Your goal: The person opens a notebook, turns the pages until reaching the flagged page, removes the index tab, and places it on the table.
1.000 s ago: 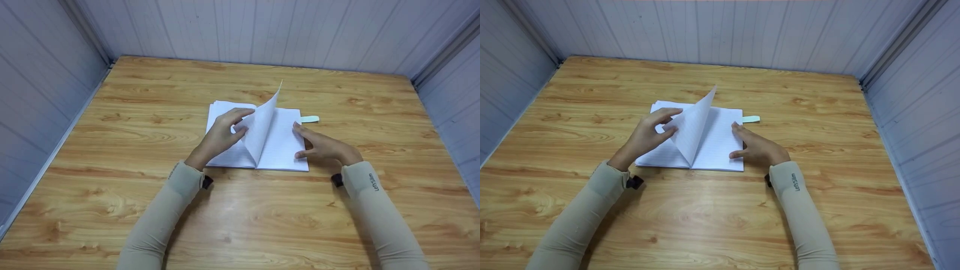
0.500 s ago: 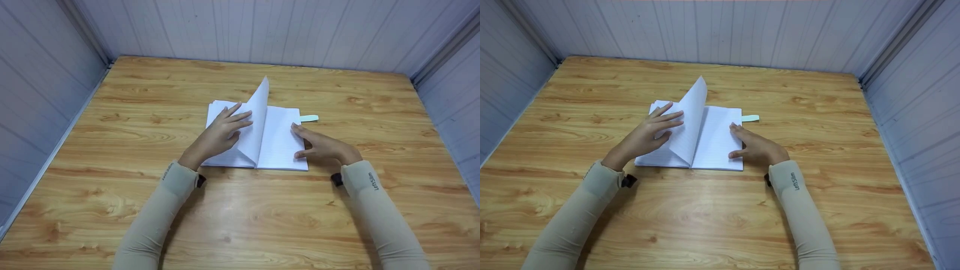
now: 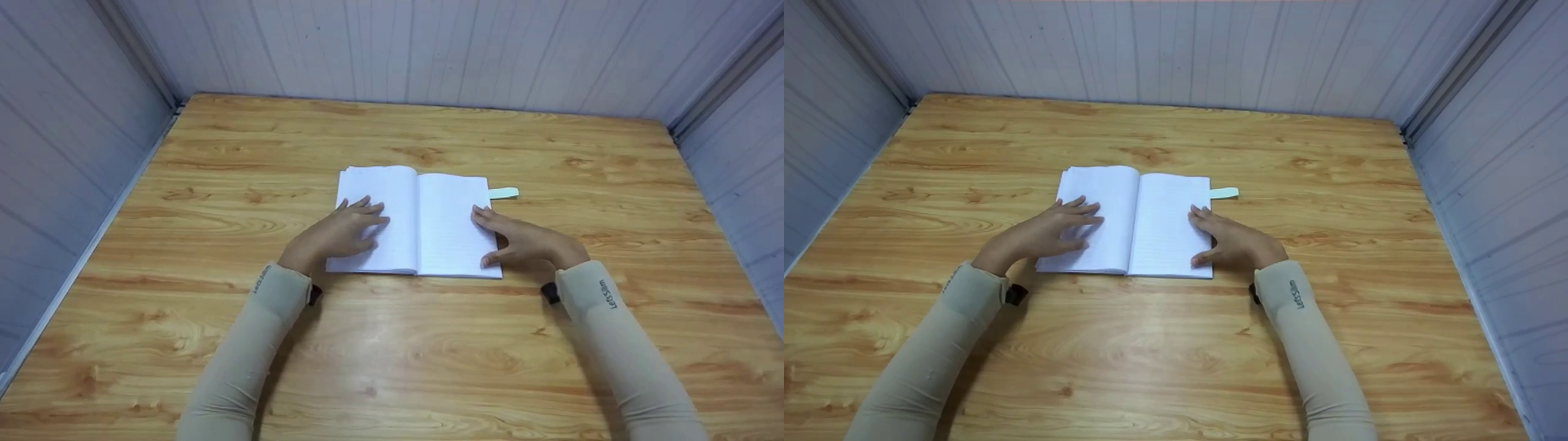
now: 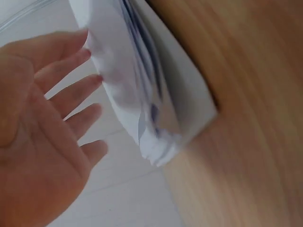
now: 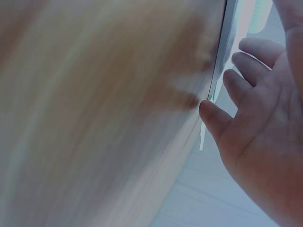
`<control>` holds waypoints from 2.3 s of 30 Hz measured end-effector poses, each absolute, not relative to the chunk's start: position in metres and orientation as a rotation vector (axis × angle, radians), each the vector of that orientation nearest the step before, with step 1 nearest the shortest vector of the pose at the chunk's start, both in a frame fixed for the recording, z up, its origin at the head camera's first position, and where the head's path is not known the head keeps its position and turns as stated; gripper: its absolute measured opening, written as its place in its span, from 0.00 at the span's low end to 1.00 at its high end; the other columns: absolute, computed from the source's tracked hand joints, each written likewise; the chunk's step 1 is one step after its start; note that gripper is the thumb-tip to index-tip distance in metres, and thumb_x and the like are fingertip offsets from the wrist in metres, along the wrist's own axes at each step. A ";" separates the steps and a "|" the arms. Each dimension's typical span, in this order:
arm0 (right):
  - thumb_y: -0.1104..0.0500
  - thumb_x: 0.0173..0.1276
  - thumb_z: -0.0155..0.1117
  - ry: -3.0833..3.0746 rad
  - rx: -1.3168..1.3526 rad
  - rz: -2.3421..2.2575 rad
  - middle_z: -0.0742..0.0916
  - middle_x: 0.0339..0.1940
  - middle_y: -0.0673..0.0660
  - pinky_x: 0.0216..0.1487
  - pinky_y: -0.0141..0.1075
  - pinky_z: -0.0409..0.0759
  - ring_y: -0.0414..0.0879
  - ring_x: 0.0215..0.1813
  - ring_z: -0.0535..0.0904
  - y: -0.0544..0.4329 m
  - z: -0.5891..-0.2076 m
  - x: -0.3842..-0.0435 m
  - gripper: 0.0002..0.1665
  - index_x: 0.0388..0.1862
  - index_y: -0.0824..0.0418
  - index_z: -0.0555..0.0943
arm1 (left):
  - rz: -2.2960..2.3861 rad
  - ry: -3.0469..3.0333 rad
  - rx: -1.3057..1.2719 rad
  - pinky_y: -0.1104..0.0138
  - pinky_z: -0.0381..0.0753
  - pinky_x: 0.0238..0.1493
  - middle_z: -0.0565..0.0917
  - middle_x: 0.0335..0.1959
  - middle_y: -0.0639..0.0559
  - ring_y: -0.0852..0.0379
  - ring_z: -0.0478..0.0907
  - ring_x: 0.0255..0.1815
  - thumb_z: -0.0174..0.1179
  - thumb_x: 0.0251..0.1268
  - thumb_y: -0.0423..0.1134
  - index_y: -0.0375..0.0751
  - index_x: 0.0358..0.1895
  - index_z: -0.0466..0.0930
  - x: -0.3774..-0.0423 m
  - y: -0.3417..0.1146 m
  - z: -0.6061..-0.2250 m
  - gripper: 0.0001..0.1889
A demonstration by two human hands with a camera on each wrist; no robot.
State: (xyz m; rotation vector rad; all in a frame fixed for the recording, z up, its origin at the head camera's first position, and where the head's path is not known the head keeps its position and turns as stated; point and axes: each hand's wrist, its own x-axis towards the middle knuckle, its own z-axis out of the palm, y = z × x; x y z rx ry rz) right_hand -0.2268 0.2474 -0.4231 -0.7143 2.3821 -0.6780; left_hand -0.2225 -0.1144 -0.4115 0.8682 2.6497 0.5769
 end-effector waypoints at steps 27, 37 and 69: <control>0.47 0.55 0.72 2.336 -0.660 -0.541 0.38 0.80 0.48 0.78 0.52 0.41 0.49 0.80 0.30 0.246 -0.415 -0.227 0.64 0.79 0.53 0.40 | 0.677 2.370 0.589 0.52 0.36 0.78 0.41 0.79 0.57 0.52 0.30 0.80 0.66 0.59 0.36 0.51 0.75 0.53 -0.225 -0.142 -0.416 0.42; 0.49 0.55 0.73 2.328 -0.690 -0.607 0.39 0.80 0.50 0.78 0.53 0.39 0.50 0.80 0.30 0.248 -0.418 -0.226 0.64 0.79 0.56 0.41 | 0.690 2.358 0.568 0.53 0.36 0.78 0.41 0.79 0.58 0.53 0.29 0.80 0.66 0.59 0.35 0.51 0.76 0.53 -0.226 -0.142 -0.417 0.43; 0.42 0.63 0.64 2.359 -0.751 -0.591 0.42 0.81 0.54 0.78 0.51 0.43 0.52 0.80 0.33 0.247 -0.420 -0.230 0.56 0.78 0.59 0.44 | 0.709 2.344 0.598 0.52 0.36 0.78 0.41 0.80 0.56 0.50 0.28 0.80 0.65 0.60 0.35 0.48 0.75 0.53 -0.228 -0.142 -0.418 0.42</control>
